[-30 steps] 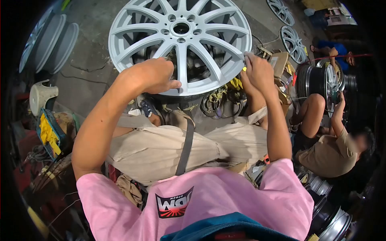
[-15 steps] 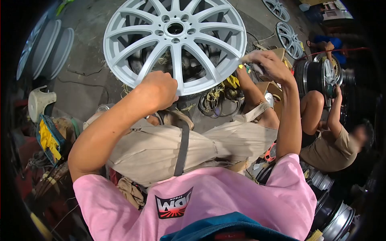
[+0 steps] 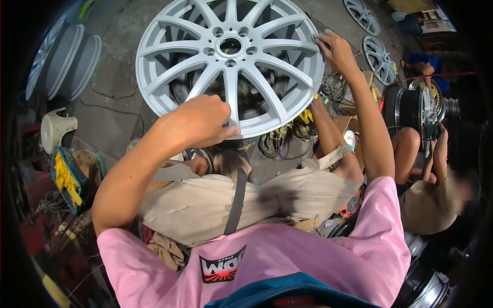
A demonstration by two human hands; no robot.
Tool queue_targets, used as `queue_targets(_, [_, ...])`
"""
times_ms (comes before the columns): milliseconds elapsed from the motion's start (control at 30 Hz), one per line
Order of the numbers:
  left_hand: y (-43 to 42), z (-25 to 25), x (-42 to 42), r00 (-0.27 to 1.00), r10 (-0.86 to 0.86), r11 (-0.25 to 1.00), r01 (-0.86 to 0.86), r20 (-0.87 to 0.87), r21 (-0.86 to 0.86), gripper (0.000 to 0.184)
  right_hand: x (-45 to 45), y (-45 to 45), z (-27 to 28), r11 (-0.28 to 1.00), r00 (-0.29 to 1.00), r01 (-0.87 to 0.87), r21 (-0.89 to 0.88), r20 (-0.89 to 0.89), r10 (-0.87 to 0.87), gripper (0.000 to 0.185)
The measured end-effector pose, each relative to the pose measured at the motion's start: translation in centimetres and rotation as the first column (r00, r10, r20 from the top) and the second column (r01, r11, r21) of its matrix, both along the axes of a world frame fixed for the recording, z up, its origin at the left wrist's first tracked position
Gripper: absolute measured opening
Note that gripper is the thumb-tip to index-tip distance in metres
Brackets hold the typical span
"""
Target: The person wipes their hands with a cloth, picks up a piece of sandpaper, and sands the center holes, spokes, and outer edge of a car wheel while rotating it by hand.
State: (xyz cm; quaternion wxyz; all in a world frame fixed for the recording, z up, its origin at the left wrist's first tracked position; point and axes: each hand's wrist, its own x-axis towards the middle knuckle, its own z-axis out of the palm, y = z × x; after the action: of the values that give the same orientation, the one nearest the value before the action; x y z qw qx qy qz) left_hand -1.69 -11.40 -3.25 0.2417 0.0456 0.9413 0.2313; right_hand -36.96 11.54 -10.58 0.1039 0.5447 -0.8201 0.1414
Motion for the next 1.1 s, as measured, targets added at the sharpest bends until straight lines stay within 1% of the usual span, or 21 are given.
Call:
queue_targets(33, [-0.1,0.1,-0.2,1.0,0.008,1.0,-0.008,0.004,0.007,0.043,-1.1,-0.9,-0.5,0.997,0.998,-0.046,-0.056,-0.049,0.043,0.024])
queue_targets(100, [0.0,-0.1,-0.4,1.0,0.013,1.0,-0.014,0.016,0.008,0.043,-3.2,-3.1,-1.7,0.998,0.998,-0.031,-0.053,-0.051,0.028,0.024])
queue_targets(133, [0.0,-0.3,-0.4,1.0,0.014,1.0,-0.014,0.004,0.006,0.042,-4.0,-4.0,-2.2,0.997,0.996,-0.033,-0.065,-0.085,0.027,0.024])
queue_targets(200, [0.0,-0.1,-0.3,1.0,0.018,1.0,-0.017,-0.012,0.008,0.041,-3.6,-3.9,-1.8,0.997,0.992,-0.038,-0.072,-0.123,0.029,0.023])
queue_targets(267, [-0.3,0.7,-0.2,0.998,0.028,0.999,-0.029,0.049,0.032,0.042,-1.3,-1.8,-0.6,1.0,0.999,0.029,0.001,-0.029,-0.029,0.021])
queue_targets(367, [-0.3,0.8,-0.1,0.997,0.036,0.999,-0.038,0.066,0.035,0.044,0.3,-0.3,0.5,0.999,1.0,0.013,0.035,0.016,-0.014,0.021])
queue_targets(400, [0.0,0.6,-0.2,0.997,0.03,0.999,-0.032,0.071,0.035,0.044,-0.3,-0.7,0.6,0.997,0.998,0.024,0.08,-0.056,-0.02,0.022])
queue_targets(433, [0.1,0.3,-0.3,0.997,0.008,1.0,-0.01,0.083,0.026,0.044,-1.3,-1.5,-0.1,0.997,0.998,0.031,0.076,-0.054,-0.027,0.022])
queue_targets(500, [0.4,-0.2,-0.5,0.995,-0.01,1.0,0.009,0.094,0.008,0.044,-3.5,-3.6,-1.3,0.993,0.995,-0.071,-0.098,-0.071,0.064,0.023])
queue_targets(533, [0.4,-0.5,-0.5,0.995,-0.008,1.0,0.008,0.103,-0.001,0.046,-4.3,-4.2,-1.5,0.996,0.994,-0.07,-0.051,-0.082,0.066,0.024])
queue_targets(567, [0.5,-0.8,-0.4,0.994,-0.006,1.0,0.006,0.113,-0.003,0.047,-4.5,-3.7,-1.2,0.996,0.994,-0.075,-0.052,-0.079,0.071,0.024])
queue_targets(633, [0.5,0.3,-0.3,0.99,0.011,1.0,-0.012,0.143,0.008,0.047,-4.7,-2.3,0.4,0.956,0.962,-0.273,0.108,0.004,0.274,0.024])
queue_targets(667, [0.6,0.7,-0.2,0.984,0.019,1.0,-0.022,0.177,0.015,0.048,-3.8,-1.7,1.7,0.921,0.965,-0.244,0.303,0.169,0.2,0.024])
queue_targets(700, [0.8,0.7,-0.3,0.984,0.022,0.999,-0.027,0.179,0.029,0.048,-3.7,-1.8,2.6,0.916,0.964,-0.249,0.315,0.174,0.203,0.024])
queue_targets(767, [1.0,0.8,-0.5,0.986,-0.014,1.0,0.01,0.165,0.023,0.049,-3.2,-1.8,3.6,0.903,0.978,-0.205,0.377,0.113,0.174,0.023])
queue_targets(833, [0.7,0.0,-0.7,0.989,-0.021,1.0,0.021,0.149,0.007,0.049,-5.2,-4.0,2.2,0.907,0.975,-0.224,0.358,0.099,0.202,0.02])
queue_targets(900, [0.3,-0.2,-0.5,0.99,-0.016,1.0,0.016,0.138,-0.003,0.049,-6.1,-6.0,0.6,0.914,0.95,-0.254,0.316,-0.096,0.298,0.018])
queue_targets(967, [-0.1,0.0,-0.1,0.994,0.014,1.0,-0.012,0.112,-0.02,0.049,-6.7,-5.8,0.3,0.908,0.952,-0.238,0.345,-0.102,0.288,0.018])
queue_targets(1033, [-0.3,0.4,0.2,0.993,0.03,0.999,-0.032,0.118,0.014,0.05,-5.5,-4.6,1.4,0.84,0.981,-0.148,0.522,-0.032,0.192,0.018])
queue_targets(1067, [-0.2,0.5,0.3,0.992,0.029,0.999,-0.033,0.126,0.032,0.05,-4.8,-4.6,2.1,0.855,0.961,-0.136,0.5,0.275,-0.008,0.019])
queue_targets(1100, [-0.1,0.5,0.2,0.991,0.025,0.999,-0.029,0.129,0.034,0.05,-5.1,-4.7,2.3,0.855,0.961,-0.134,0.501,0.278,-0.012,0.019])
